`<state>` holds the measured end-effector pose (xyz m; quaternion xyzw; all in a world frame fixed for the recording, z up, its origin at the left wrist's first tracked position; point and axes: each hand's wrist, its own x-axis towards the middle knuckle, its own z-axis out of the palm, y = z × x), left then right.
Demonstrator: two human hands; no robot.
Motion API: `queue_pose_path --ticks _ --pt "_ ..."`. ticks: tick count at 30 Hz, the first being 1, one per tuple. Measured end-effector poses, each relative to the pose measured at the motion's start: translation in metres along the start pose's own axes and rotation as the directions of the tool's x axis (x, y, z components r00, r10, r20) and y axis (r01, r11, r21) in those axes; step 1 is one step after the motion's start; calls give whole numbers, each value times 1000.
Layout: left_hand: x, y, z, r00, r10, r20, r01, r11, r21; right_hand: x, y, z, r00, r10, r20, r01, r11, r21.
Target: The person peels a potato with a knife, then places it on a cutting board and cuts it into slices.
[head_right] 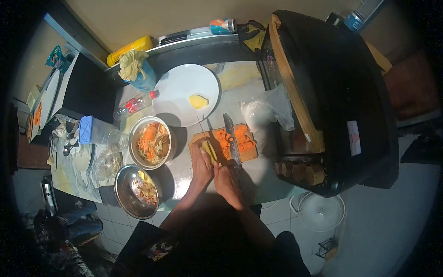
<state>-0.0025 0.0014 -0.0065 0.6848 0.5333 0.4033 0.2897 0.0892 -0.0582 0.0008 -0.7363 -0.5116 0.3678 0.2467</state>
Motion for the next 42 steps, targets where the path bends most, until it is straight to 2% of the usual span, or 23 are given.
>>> queue_pose_path --ticks 4,9,12,13,17,18,20,22,25,28,32,35,37,41,42 --pt "0 3 -2 999 -36 15 36 999 -33 -9 -6 -7 1000 4 -6 -4 998 60" --pt "0 -1 0 999 -29 16 30 999 -30 -19 -3 -15 996 0 88 -2 1000 22" --pt "-1 1 0 1000 -25 17 26 999 -24 -3 -5 -7 999 12 30 -14 995 94" --pt "-1 2 0 999 -27 22 27 999 -27 0 -7 -7 996 51 66 -57 995 79" --pt "-3 1 -2 999 -27 42 27 1000 -12 -2 -4 -11 996 23 87 -32 995 96" --pt "-1 0 -2 999 -25 29 25 1000 -16 -7 -1 -10 996 23 86 -32 995 97" --pt "0 -5 -1 1000 6 13 -6 1000 -8 -19 4 -7 995 -84 -53 92 981 169" --pt "0 -6 2 999 40 10 -40 999 10 -19 5 -7 999 -41 -21 43 989 141" --pt "-1 2 -1 1000 -3 17 3 1000 3 -6 1 -6 999 15 48 -20 994 104" --pt "0 2 -1 1000 -15 24 15 1000 -16 -4 -4 -7 998 46 39 -52 988 148" --pt "1 -2 -2 1000 -13 16 13 999 -38 -16 11 -5 997 -82 1 80 976 204" --pt "-1 -4 0 999 44 11 -44 999 -2 -20 10 -8 998 18 65 -26 993 119" --pt "-1 -1 -2 1000 1 28 0 1000 -10 -13 0 -9 1000 1 -1 -1 995 96" --pt "-1 -1 -1 1000 17 20 -17 1000 -6 -1 14 6 1000 -8 -19 10 992 125" --pt "-3 -1 -3 999 6 32 -6 1000 -9 -7 14 4 998 -54 -22 57 987 149"
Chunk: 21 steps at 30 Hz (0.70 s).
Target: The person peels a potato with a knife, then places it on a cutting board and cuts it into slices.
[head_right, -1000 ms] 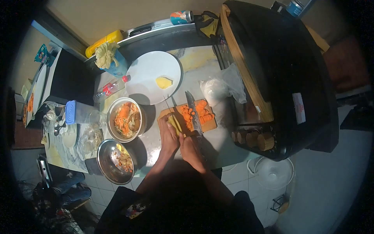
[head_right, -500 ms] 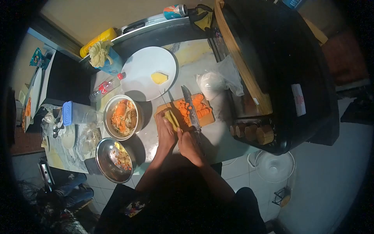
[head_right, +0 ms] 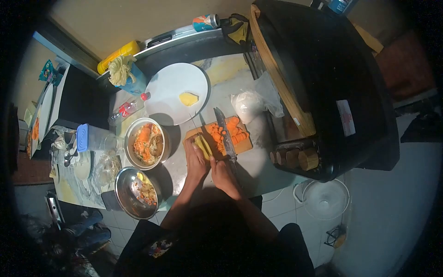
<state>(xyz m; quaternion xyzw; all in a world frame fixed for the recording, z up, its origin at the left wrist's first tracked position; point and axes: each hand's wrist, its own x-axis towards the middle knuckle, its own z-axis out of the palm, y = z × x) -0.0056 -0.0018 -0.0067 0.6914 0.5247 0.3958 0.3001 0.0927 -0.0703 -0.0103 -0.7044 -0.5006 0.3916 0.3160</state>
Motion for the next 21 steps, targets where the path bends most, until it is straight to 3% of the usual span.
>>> queue_pose_path --ticks 2,4,8,12,17,19,21 --pt "4 -3 -1 1000 2 1 -2 1000 3 -6 -1 -2 998 -63 -1 63 998 31" --pt "4 -2 2 1000 26 -10 -26 1000 4 -16 4 -3 998 -45 -41 44 999 -24" --pt "1 -6 3 1000 -8 -6 8 1000 10 1 -3 -1 998 53 23 -52 998 -29" --pt "0 0 2 1000 -1 -11 1 1000 22 2 -8 -3 998 50 33 -48 998 -40" --pt "6 -4 0 1000 7 -14 -7 1000 14 -6 2 -2 998 -58 6 58 998 10" --pt "2 -2 1 1000 -25 4 25 1000 -11 -4 2 -3 998 9 55 -5 998 -68" --pt "-1 -3 1 1000 -23 15 23 1000 -10 3 -2 -1 996 55 63 -54 998 -21"
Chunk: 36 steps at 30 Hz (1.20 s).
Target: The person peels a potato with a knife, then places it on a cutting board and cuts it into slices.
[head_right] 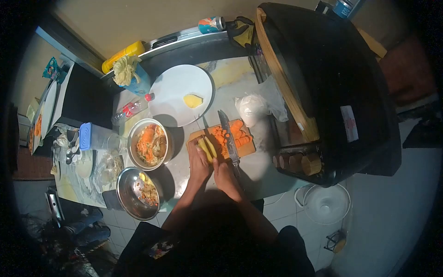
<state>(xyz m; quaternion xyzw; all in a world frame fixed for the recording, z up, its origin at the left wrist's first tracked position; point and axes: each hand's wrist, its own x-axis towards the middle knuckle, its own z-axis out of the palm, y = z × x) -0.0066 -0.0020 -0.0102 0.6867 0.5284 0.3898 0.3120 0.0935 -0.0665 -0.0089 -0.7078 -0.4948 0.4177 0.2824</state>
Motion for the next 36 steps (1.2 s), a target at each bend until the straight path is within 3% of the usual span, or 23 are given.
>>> queue_pose_path --ticks 3,5,6,9,13,15,16,17,19,29,36 --pt "2 2 -1 1000 4 -12 -4 1000 -16 -1 3 3 1000 3 -30 -1 999 36" --pt "4 1 -1 1000 -19 -17 18 999 -26 -8 5 1 987 -139 -80 147 984 100" --pt "4 0 -1 1000 -25 -19 24 999 -26 -15 -2 -8 1000 -7 3 7 1000 3" --pt "4 -2 2 999 28 -23 -28 1000 0 -9 -5 -9 999 31 45 -29 998 -48" --pt "4 -1 -2 1000 3 -2 -3 1000 -25 2 11 5 999 26 23 -25 999 -44" --pt "6 -1 -2 1000 31 -5 -31 999 -10 -4 11 1 997 -79 -2 79 997 -6" --pt "5 -2 -2 999 37 -7 -37 999 3 -4 18 8 984 -155 -92 159 987 38" --pt "4 -2 -1 999 42 -8 -41 999 14 -4 22 9 984 -154 -92 158 987 36" --pt "4 -2 0 999 31 -6 -31 1000 5 -7 16 4 1000 6 20 -5 997 -73" --pt "6 12 -12 996 -69 64 73 996 -52 -8 12 5 998 -41 -48 38 997 -73" --pt "-3 12 -8 997 -80 4 80 995 -58 -8 9 2 999 -40 -5 40 999 -29"
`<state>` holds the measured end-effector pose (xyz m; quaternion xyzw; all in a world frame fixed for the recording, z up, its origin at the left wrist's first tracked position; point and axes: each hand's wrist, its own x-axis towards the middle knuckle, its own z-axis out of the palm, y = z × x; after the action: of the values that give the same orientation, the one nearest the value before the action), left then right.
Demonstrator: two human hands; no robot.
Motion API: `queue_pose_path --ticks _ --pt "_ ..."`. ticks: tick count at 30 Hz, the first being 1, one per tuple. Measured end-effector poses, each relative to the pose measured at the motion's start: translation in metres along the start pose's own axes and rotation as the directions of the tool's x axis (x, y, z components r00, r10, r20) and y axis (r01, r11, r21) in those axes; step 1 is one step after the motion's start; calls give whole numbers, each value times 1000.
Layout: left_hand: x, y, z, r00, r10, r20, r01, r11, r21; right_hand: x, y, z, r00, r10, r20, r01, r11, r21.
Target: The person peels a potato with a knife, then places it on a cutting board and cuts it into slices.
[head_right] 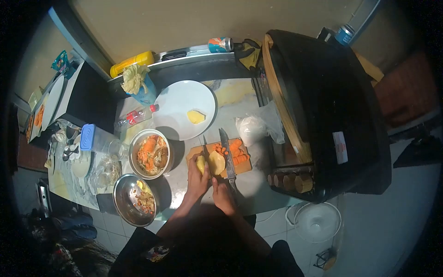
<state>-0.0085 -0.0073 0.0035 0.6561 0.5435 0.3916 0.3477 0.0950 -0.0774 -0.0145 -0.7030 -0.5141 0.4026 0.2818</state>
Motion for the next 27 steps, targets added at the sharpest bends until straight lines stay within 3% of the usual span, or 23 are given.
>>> queue_pose_path --ticks 2,5,9,11,12,13,15,17,19,22,27 --pt "-2 -3 -2 999 -35 12 36 997 -74 1 7 4 1000 4 -3 -4 1000 -18" --pt "-5 -1 -6 994 25 -104 -31 998 -50 1 12 8 998 -19 -53 19 1000 -1" --pt "-3 -1 -15 992 -17 -125 10 998 -54 -1 14 8 998 -17 -62 18 1000 11" --pt "0 -2 -18 976 -216 -29 173 848 -501 0 14 6 999 -12 -52 13 1000 27" --pt "2 -2 -20 976 -216 -33 171 848 -501 0 6 0 992 -68 -109 76 995 69" --pt "3 -2 -22 954 -296 43 253 722 -644 -1 -2 -6 979 -119 -167 138 985 107" --pt "5 -3 -26 889 -397 231 389 384 -838 5 -16 -22 979 -98 -177 121 986 119" --pt "5 -10 -27 876 -389 285 420 325 -847 12 -31 -35 888 -245 -389 262 965 -8" --pt "5 -11 -29 765 -467 443 558 138 -818 27 -12 -31 901 -204 -383 198 979 -57" --pt "5 -16 -25 792 -404 459 540 111 -834 45 -9 -28 916 -78 -393 45 995 -92" --pt "2 -19 -24 750 -498 436 567 145 -811 55 -15 -23 900 -114 -421 43 984 -174"
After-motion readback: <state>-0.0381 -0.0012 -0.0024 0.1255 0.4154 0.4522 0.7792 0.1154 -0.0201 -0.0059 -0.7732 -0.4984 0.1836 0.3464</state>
